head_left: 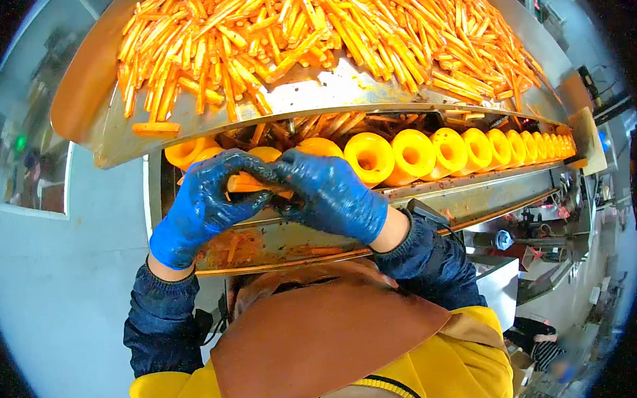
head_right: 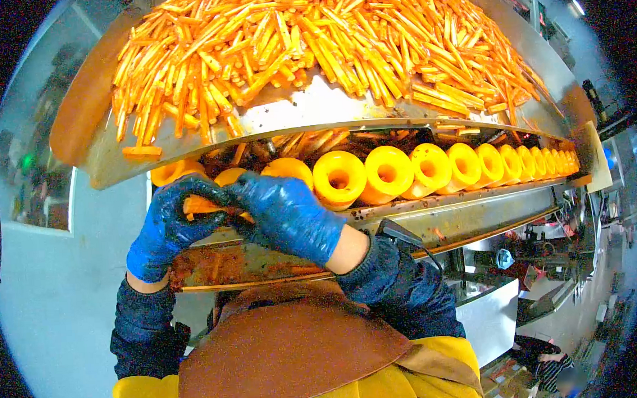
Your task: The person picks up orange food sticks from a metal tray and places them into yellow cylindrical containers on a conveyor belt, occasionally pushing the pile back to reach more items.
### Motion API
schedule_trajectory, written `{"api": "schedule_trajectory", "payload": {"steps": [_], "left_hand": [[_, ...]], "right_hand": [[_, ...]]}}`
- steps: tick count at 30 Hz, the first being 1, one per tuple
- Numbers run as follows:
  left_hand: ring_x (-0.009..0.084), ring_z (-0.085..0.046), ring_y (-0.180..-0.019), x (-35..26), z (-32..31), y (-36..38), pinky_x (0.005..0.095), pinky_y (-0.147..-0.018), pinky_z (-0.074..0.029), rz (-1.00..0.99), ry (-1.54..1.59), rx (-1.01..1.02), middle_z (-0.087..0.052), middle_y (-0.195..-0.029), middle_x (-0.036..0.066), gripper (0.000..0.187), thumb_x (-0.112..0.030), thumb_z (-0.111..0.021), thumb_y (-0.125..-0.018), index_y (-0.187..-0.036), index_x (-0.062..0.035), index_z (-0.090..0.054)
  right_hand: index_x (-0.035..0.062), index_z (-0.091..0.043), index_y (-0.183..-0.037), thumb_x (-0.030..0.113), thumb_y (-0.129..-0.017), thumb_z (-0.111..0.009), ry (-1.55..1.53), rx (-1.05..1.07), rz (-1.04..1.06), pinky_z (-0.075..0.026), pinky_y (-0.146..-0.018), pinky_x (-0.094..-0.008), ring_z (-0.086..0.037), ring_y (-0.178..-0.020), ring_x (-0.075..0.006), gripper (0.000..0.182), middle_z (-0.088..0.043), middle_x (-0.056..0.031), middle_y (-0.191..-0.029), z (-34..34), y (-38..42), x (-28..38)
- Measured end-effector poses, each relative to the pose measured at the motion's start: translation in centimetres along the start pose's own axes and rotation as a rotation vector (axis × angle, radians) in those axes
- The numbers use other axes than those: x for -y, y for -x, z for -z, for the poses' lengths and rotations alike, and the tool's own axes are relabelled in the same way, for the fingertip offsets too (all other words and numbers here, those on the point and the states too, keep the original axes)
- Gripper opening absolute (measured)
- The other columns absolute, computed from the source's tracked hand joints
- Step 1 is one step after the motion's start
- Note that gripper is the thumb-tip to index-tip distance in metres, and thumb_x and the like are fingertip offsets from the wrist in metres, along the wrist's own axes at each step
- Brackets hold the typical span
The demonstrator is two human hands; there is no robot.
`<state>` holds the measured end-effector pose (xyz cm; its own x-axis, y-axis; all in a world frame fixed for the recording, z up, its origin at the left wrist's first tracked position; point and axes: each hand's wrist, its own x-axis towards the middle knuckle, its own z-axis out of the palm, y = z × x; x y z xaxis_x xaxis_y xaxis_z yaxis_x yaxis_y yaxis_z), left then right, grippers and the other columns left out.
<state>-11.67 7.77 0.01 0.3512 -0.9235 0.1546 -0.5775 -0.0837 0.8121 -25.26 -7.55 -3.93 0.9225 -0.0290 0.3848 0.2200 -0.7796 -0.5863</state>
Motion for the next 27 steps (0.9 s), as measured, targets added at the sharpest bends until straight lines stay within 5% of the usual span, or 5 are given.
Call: {"api": "schedule_trajectory", "payload": {"steps": [10,14,16,22,27], "left_hand": [[0.0093,-0.055,-0.072,0.8,3.6,-0.9,0.0257,-0.068,-0.048,0.275,0.084,0.143,-0.064,-0.084,0.006,0.027,-0.01,-0.066,-0.078,-0.103,-0.0006,-0.063],[0.0196,-0.062,-0.075,5.2,1.5,-3.4,0.031,-0.07,-0.05,0.029,0.118,-0.072,-0.065,-0.084,0.014,0.026,-0.013,-0.066,-0.079,-0.103,-0.0023,-0.064],[0.0339,-0.063,-0.083,5.5,3.8,-5.9,0.0394,-0.075,-0.051,-0.189,-0.515,-0.263,-0.064,-0.096,0.015,0.034,-0.008,-0.064,-0.078,-0.112,-0.0131,-0.063],[0.0344,-0.062,-0.087,7.8,4.4,-12.7,0.0415,-0.079,-0.052,-0.431,-1.11,0.087,-0.057,-0.115,0.014,0.042,-0.005,-0.054,-0.08,-0.119,-0.0195,-0.059],[0.0308,-0.064,-0.082,8.2,3.6,-15.8,0.0413,-0.068,-0.052,-0.355,-1.047,0.097,-0.061,-0.092,0.012,0.02,-0.016,-0.057,-0.079,-0.098,-0.0191,-0.065]], "right_hand": [[0.005,-0.062,-0.101,0.022,-0.076,-0.075,-0.273,-0.228,-0.571,-0.05,-0.068,-0.0339,-0.063,-0.08,-0.0252,0.033,-0.063,-0.0125,-0.095,1.1,3.4,-3.9],[0.0024,-0.066,-0.096,0.026,-0.077,-0.075,0.006,-0.31,-0.375,-0.051,-0.074,-0.0355,-0.064,-0.081,-0.0264,0.032,-0.067,-0.014,-0.085,4.2,3.0,-5.5],[0.003,-0.067,-0.091,0.027,-0.084,-0.067,0.095,-0.39,-0.445,-0.051,-0.072,-0.0369,-0.065,-0.078,-0.0285,0.025,-0.067,-0.0158,-0.087,7.2,1.7,-7.2],[0.0011,-0.067,-0.088,0.037,-0.075,-0.066,0.615,0.006,-0.76,-0.05,-0.077,-0.0425,-0.064,-0.085,-0.0359,0.038,-0.066,-0.0224,-0.088,11.9,-7.5,-13.8],[-0.0063,-0.065,-0.087,0.03,-0.072,-0.064,0.59,0.209,-0.729,-0.05,-0.078,-0.0441,-0.063,-0.087,-0.0392,0.04,-0.063,-0.0272,-0.092,11.1,-9.8,-15.8]]}}
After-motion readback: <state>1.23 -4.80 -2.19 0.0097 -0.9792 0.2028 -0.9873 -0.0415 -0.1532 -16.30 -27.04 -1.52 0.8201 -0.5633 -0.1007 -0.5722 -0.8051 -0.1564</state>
